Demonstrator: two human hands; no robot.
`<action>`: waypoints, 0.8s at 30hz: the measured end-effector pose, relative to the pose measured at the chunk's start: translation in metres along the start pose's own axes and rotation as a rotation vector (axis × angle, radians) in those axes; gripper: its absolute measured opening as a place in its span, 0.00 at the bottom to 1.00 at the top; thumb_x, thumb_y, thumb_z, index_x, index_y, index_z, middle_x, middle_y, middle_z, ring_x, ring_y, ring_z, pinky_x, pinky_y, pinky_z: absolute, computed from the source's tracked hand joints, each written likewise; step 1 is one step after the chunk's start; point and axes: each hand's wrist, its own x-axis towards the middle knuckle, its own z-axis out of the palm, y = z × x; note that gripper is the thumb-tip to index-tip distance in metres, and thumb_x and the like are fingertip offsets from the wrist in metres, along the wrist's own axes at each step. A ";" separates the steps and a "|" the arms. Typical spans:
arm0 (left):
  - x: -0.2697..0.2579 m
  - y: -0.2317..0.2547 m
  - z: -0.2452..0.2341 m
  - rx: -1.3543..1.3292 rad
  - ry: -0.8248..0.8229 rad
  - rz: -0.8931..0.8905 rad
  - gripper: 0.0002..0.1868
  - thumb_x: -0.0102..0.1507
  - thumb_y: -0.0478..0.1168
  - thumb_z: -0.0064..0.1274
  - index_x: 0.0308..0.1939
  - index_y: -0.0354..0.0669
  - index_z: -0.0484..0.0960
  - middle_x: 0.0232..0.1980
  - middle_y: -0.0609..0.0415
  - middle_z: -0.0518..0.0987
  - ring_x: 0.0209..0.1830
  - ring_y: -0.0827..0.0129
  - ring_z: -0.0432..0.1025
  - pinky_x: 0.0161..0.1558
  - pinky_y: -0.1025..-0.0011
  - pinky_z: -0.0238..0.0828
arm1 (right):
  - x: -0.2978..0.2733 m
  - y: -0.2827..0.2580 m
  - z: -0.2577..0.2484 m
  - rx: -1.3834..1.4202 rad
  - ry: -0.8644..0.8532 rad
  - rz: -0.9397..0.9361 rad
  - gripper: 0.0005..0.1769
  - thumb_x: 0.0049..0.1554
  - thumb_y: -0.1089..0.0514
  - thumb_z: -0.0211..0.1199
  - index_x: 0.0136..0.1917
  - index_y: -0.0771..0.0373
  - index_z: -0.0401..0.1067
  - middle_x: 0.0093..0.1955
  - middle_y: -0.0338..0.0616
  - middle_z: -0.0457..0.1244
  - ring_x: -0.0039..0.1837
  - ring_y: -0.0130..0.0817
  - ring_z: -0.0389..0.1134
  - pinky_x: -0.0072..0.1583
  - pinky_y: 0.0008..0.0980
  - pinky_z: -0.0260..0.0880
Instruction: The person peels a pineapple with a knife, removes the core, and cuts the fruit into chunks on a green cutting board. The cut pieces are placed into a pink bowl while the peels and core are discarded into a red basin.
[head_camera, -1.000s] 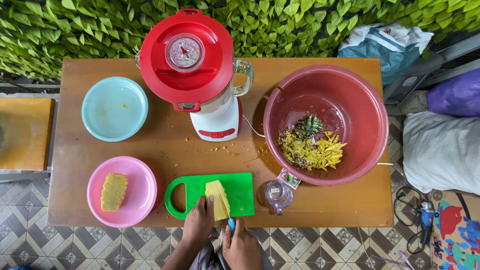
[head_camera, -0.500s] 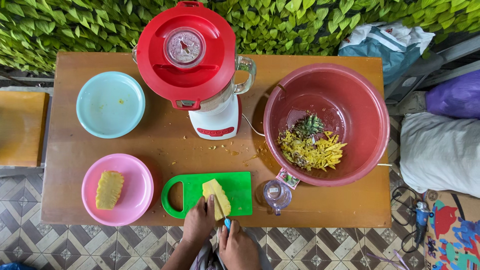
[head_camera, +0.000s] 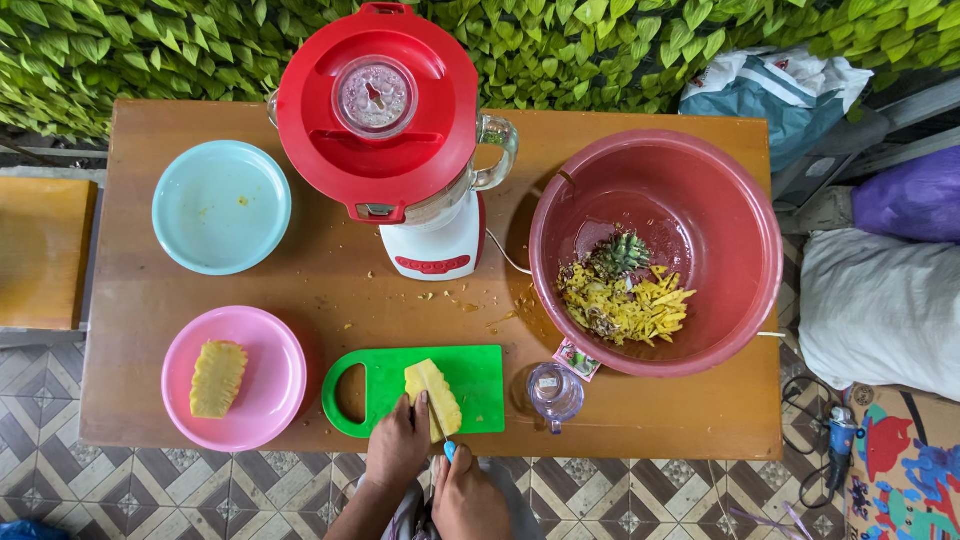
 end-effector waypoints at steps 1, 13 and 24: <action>0.000 0.000 0.000 0.008 -0.006 -0.007 0.20 0.68 0.50 0.47 0.31 0.37 0.74 0.24 0.31 0.77 0.27 0.35 0.73 0.30 0.44 0.70 | 0.000 -0.001 0.000 -0.022 -0.020 0.010 0.16 0.63 0.48 0.55 0.49 0.65 0.63 0.37 0.53 0.68 0.31 0.47 0.72 0.31 0.43 0.72; 0.001 0.003 -0.004 0.018 -0.012 0.036 0.20 0.68 0.51 0.47 0.30 0.37 0.74 0.23 0.33 0.77 0.26 0.37 0.74 0.29 0.47 0.72 | 0.006 -0.015 -0.002 -0.171 -0.109 0.035 0.21 0.64 0.49 0.55 0.56 0.71 0.62 0.39 0.50 0.68 0.33 0.41 0.74 0.31 0.37 0.74; 0.000 0.007 -0.005 0.014 -0.022 -0.030 0.20 0.68 0.51 0.47 0.31 0.38 0.74 0.25 0.34 0.78 0.27 0.38 0.75 0.30 0.47 0.73 | 0.011 -0.022 -0.003 -0.241 -0.136 -0.021 0.24 0.65 0.50 0.52 0.58 0.78 0.60 0.37 0.50 0.67 0.31 0.38 0.74 0.31 0.33 0.74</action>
